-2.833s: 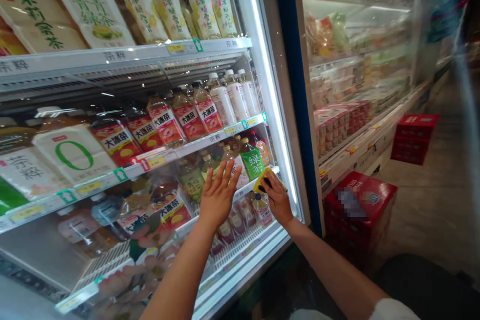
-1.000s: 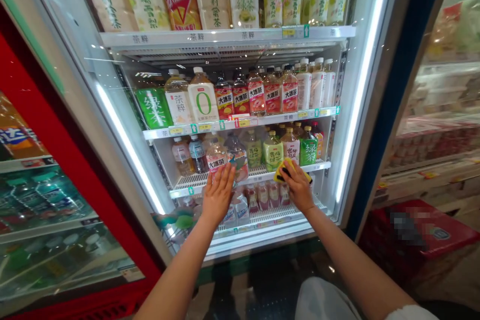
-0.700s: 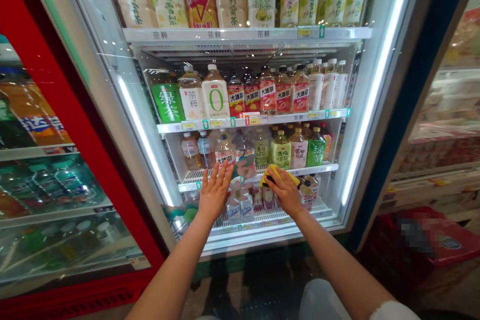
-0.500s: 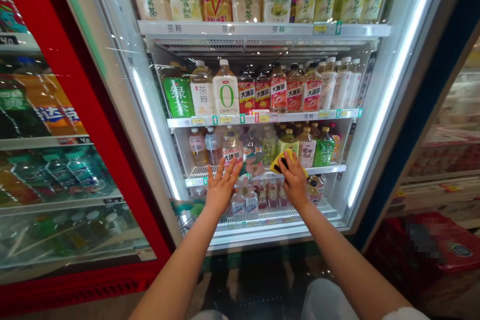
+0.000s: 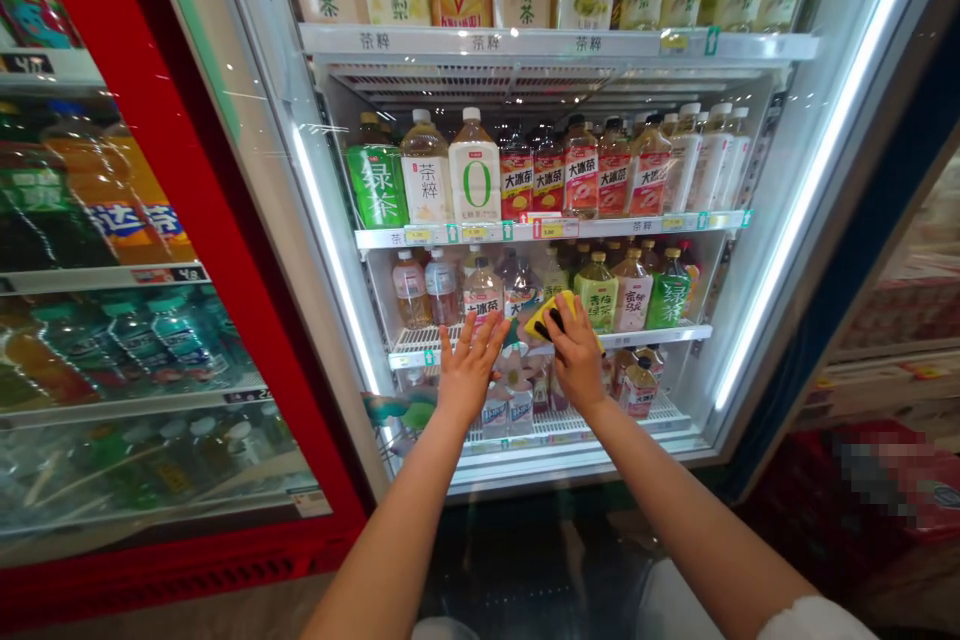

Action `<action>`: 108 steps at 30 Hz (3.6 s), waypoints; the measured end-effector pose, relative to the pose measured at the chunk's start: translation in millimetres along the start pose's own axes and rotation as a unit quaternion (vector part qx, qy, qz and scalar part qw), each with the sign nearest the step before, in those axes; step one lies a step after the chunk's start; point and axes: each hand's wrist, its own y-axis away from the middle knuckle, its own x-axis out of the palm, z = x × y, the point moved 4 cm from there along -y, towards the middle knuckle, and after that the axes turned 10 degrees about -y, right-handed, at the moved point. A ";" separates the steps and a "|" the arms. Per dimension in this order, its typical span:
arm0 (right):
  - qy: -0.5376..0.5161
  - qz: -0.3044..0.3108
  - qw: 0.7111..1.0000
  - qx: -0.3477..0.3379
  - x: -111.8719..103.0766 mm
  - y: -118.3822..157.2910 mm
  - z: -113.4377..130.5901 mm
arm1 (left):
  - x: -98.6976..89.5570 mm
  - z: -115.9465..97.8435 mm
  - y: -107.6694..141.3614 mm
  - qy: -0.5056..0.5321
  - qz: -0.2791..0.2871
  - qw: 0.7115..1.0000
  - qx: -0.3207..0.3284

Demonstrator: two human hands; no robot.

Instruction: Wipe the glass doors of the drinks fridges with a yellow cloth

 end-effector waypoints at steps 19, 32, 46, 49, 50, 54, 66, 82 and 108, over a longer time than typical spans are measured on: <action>0.028 0.130 0.985 -0.112 56.2 24.8 46.8 | 14.7 61.4 53.7 -0.037 -0.033 0.993 -0.104; 0.021 0.102 0.991 -0.085 79.8 25.3 71.4 | 19.8 63.3 52.9 -0.019 -0.004 0.995 -0.103; -0.011 0.140 0.982 -0.129 95.9 7.7 89.5 | 25.2 80.6 95.1 -0.042 -0.004 0.994 -0.102; -0.036 0.140 0.979 -0.143 80.9 6.6 81.7 | 28.3 91.1 107.9 -0.041 -0.017 0.990 -0.130; -0.042 0.125 0.982 -0.135 77.7 -0.8 80.7 | 29.2 94.7 110.6 -0.036 -0.026 0.989 -0.140; -0.032 0.071 0.989 -0.129 93.6 -30.0 97.5 | 36.3 104.9 114.1 -0.002 -0.049 0.988 -0.149; -0.027 0.112 0.984 -0.138 105.1 -13.9 99.8 | 38.4 112.9 126.6 0.023 -0.056 0.987 -0.147; -0.062 0.120 0.978 -0.162 166.8 -25.6 141.8 | 53.9 118.7 176.0 0.014 -0.020 0.986 -0.168; -0.010 0.168 0.951 -0.260 208.7 -18.7 177.2 | 66.8 102.9 228.2 -0.022 0.006 0.979 -0.200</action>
